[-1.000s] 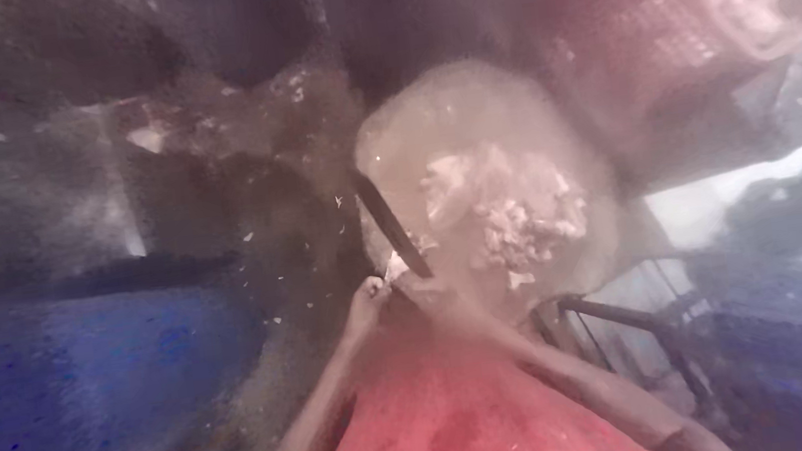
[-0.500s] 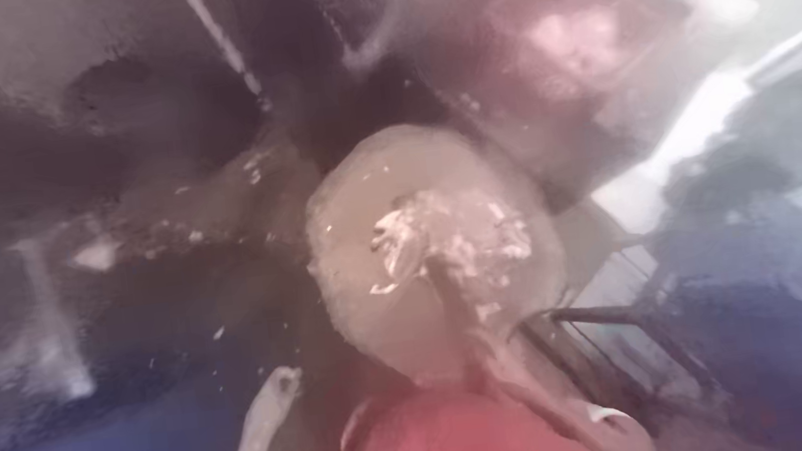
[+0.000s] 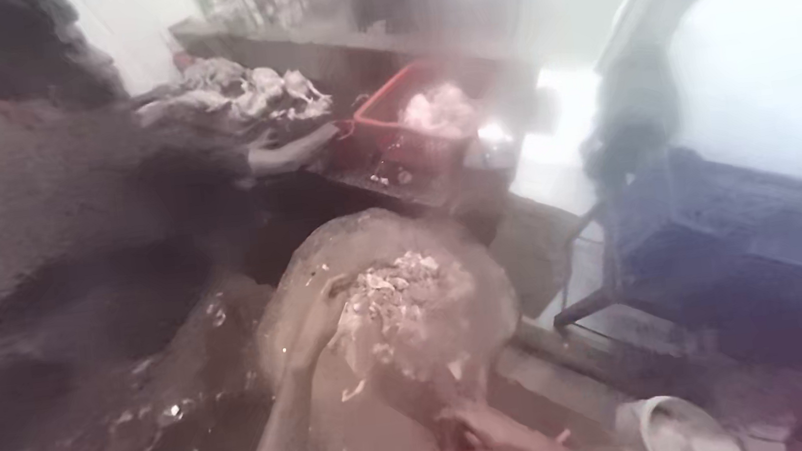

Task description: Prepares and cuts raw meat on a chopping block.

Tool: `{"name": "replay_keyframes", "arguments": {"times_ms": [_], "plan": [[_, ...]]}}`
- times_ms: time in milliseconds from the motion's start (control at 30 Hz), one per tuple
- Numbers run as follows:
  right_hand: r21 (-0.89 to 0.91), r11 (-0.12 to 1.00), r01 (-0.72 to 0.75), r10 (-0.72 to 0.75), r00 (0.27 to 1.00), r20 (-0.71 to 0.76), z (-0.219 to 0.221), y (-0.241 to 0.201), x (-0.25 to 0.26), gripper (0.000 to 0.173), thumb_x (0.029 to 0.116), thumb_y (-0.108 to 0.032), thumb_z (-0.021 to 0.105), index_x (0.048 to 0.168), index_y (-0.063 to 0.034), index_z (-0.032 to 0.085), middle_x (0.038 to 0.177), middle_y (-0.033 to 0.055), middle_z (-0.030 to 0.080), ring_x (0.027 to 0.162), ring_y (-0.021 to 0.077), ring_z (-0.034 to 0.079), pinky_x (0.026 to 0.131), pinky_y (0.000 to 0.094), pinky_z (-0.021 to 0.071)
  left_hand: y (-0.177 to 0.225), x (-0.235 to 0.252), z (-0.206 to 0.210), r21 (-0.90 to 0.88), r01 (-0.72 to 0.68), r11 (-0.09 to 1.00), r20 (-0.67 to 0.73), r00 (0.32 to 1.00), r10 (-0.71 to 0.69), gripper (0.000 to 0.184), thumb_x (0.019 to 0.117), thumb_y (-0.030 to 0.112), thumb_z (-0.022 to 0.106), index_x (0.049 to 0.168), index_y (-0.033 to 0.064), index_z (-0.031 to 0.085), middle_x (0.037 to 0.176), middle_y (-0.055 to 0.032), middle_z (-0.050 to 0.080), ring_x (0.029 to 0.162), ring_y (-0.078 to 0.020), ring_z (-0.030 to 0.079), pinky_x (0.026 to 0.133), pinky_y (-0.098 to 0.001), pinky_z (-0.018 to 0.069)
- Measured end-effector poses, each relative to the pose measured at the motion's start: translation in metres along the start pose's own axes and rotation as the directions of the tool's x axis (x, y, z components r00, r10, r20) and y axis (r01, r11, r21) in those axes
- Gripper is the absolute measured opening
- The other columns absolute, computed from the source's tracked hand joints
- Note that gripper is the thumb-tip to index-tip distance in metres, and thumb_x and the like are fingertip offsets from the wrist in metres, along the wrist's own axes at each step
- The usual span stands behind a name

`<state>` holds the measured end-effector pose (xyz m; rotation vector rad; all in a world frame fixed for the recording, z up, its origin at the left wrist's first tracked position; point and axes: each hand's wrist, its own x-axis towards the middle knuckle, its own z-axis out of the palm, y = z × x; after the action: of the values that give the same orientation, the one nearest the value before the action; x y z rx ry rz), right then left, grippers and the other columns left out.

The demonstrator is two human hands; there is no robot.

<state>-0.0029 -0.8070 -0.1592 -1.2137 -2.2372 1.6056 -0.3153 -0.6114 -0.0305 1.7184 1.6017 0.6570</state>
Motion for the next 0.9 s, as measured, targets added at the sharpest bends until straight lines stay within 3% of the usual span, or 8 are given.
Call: {"name": "replay_keyframes", "arguments": {"times_ms": [133, 300, 400, 533, 700, 767, 833, 900], "plan": [[-0.164, 0.982, 0.090, -0.082, 0.995, 0.054, 0.010, 0.028, -0.002, 0.047, 0.1020, -0.023, 0.061, 0.147, -0.0330, 0.054, 0.146, 0.0182, 0.054, 0.128, 0.0370, 0.058, 0.105, 0.0583, 0.0488, -0.049, -0.023, 0.010, 0.420, 0.250, 0.872, 0.187, 0.917, -0.353, 0.048, 0.1061, 0.028, 0.054, 0.150, 0.0097, 0.050, 0.147, -0.0148, 0.056, 0.136, -0.0301, 0.053, 0.114, -0.0485, 0.0416], [-0.224, 0.974, -0.042, 0.109, 0.949, 0.295, -0.013, 0.021, 0.022, 0.040, 0.1096, -0.035, 0.045, 0.146, -0.0257, 0.057, 0.151, 0.0226, 0.049, 0.137, 0.0460, 0.048, 0.112, 0.0674, 0.0369, -0.095, -0.018, 0.038, 0.354, 0.193, 0.915, 0.136, 0.957, -0.255, 0.045, 0.1072, 0.041, 0.048, 0.140, 0.0119, 0.059, 0.131, -0.0153, 0.065, 0.119, -0.0287, 0.063, 0.104, -0.0500, 0.0498], [-0.275, 0.956, 0.099, 0.010, 0.929, 0.369, -0.025, -0.002, 0.041, 0.040, 0.1076, -0.021, 0.050, 0.147, -0.0276, 0.056, 0.144, 0.0233, 0.056, 0.129, 0.0477, 0.055, 0.105, 0.0700, 0.0418, -0.059, -0.022, 0.025, 0.526, -0.007, 0.851, 0.261, 0.953, -0.154, 0.039, 0.1043, 0.027, 0.054, 0.139, 0.0111, 0.061, 0.146, -0.0138, 0.056, 0.137, -0.0313, 0.051, 0.114, -0.0511, 0.0405], [-0.025, 0.992, 0.122, -0.101, 0.910, 0.402, -0.028, -0.041, 0.065, 0.045, 0.1070, -0.016, 0.049, 0.151, -0.0272, 0.050, 0.143, 0.0086, 0.061, 0.128, 0.0278, 0.061, 0.109, 0.0537, 0.0464, -0.035, -0.024, 0.015, 0.586, -0.240, 0.774, 0.255, 0.961, 0.105, 0.033, 0.0953, 0.022, 0.064, 0.126, 0.0128, 0.067, 0.136, -0.0130, 0.063, 0.132, -0.0350, 0.054, 0.110, -0.0575, 0.0429], [0.399, 0.902, 0.164, -0.236, 0.962, 0.138, 0.011, -0.023, 0.091, 0.044, 0.1027, -0.001, 0.046, 0.146, -0.0069, 0.053, 0.147, 0.0084, 0.056, 0.132, 0.0164, 0.056, 0.113, 0.0369, 0.0453, -0.031, -0.094, -0.034, 0.057, 0.350, 0.935, 0.202, 0.913, -0.354, 0.043, 0.1074, 0.043, 0.050, 0.137, 0.0137, 0.060, 0.097, -0.0072, 0.072, 0.081, -0.0171, 0.070, 0.080, -0.0410, 0.0602], [0.453, 0.891, 0.035, -0.055, 0.998, 0.032, 0.010, -0.020, 0.084, 0.045, 0.1052, -0.008, 0.043, 0.150, -0.0090, 0.047, 0.140, 0.0093, 0.060, 0.112, 0.0138, 0.065, 0.096, 0.0344, 0.0558, -0.059, -0.137, -0.032, -0.243, 0.505, 0.828, 0.260, 0.856, -0.446, 0.040, 0.1085, 0.038, 0.049, 0.133, 0.0095, 0.061, 0.088, -0.0052, 0.069, 0.069, -0.0132, 0.066, 0.068, -0.0335, 0.0591], [0.430, 0.900, -0.071, 0.119, 0.989, -0.087, 0.005, -0.022, 0.087, 0.046, 0.1061, -0.017, 0.045, 0.152, -0.0164, 0.045, 0.112, 0.0115, 0.066, 0.068, 0.0166, 0.062, 0.058, 0.0374, 0.0557, -0.096, -0.179, -0.003, -0.507, 0.583, 0.635, 0.310, 0.810, -0.497, 0.033, 0.1090, 0.033, 0.049, 0.127, 0.0080, 0.061, 0.081, -0.0007, 0.066, 0.064, -0.0095, 0.062, 0.061, -0.0278, 0.0570], [0.315, 0.948, -0.047, 0.117, 0.971, -0.207, -0.008, -0.036, 0.093, 0.045, 0.1048, -0.016, 0.047, 0.149, -0.0139, 0.048, 0.119, 0.0103, 0.067, 0.079, 0.0142, 0.065, 0.069, 0.0358, 0.0573, -0.125, -0.212, 0.040, -0.652, 0.608, 0.453, 0.304, 0.757, -0.578, 0.034, 0.1091, 0.033, 0.048, 0.124, 0.0065, 0.061, 0.082, 0.0001, 0.064, 0.065, -0.0084, 0.060, 0.062, -0.0270, 0.0549]]}}
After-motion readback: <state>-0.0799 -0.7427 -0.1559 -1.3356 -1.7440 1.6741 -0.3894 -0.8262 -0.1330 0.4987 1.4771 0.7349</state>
